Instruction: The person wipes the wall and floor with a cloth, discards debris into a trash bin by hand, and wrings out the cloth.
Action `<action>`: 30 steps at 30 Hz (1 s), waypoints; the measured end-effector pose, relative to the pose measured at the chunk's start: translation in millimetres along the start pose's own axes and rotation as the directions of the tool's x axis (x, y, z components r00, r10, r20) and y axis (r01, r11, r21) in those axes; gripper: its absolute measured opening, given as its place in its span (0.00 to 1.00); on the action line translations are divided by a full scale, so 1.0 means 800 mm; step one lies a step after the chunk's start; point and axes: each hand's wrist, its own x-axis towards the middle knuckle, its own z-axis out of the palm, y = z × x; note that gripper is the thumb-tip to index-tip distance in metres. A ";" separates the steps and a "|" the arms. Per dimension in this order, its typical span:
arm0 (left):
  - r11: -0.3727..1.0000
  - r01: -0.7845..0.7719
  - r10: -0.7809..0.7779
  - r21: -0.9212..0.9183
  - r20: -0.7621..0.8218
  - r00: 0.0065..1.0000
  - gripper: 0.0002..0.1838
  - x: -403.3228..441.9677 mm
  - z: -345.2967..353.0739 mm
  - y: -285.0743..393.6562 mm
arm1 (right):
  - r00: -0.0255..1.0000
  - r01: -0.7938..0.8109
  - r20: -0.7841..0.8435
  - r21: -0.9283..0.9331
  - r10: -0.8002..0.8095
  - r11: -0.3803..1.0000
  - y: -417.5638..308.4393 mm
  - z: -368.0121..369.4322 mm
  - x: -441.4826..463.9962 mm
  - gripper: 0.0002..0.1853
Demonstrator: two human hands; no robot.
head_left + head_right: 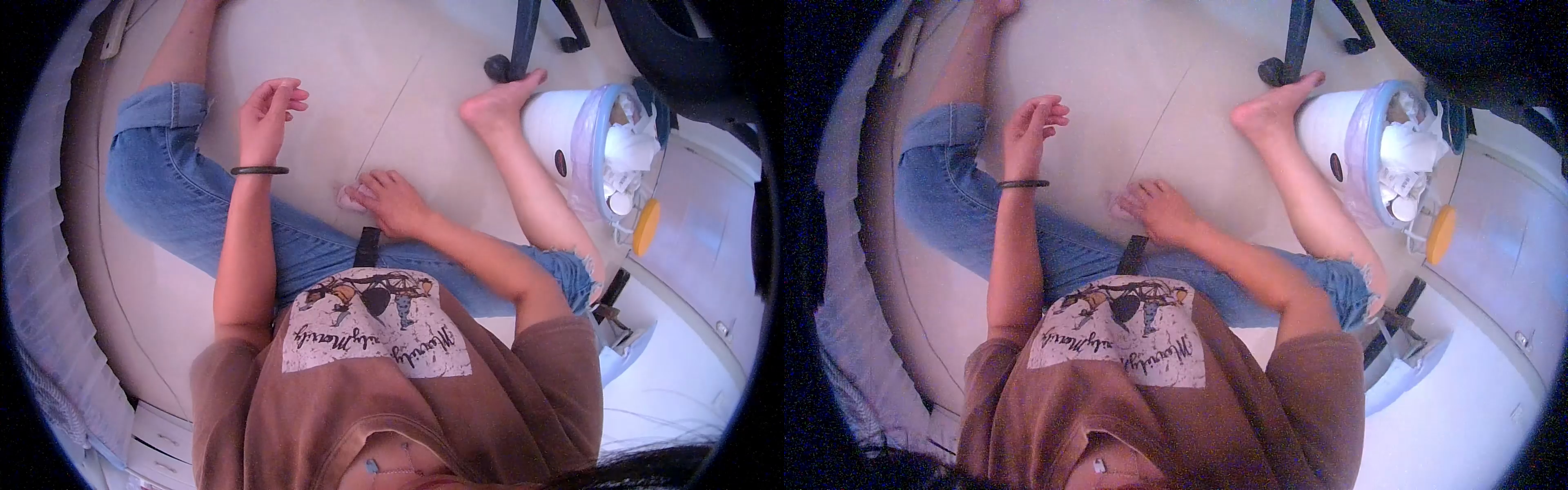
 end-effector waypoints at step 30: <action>0.995 -0.007 0.001 0.098 0.060 0.998 0.15 -0.007 0.009 -0.012 | 0.851 0.521 -0.063 -0.035 -0.522 0.853 0.062 0.043 -0.054 0.24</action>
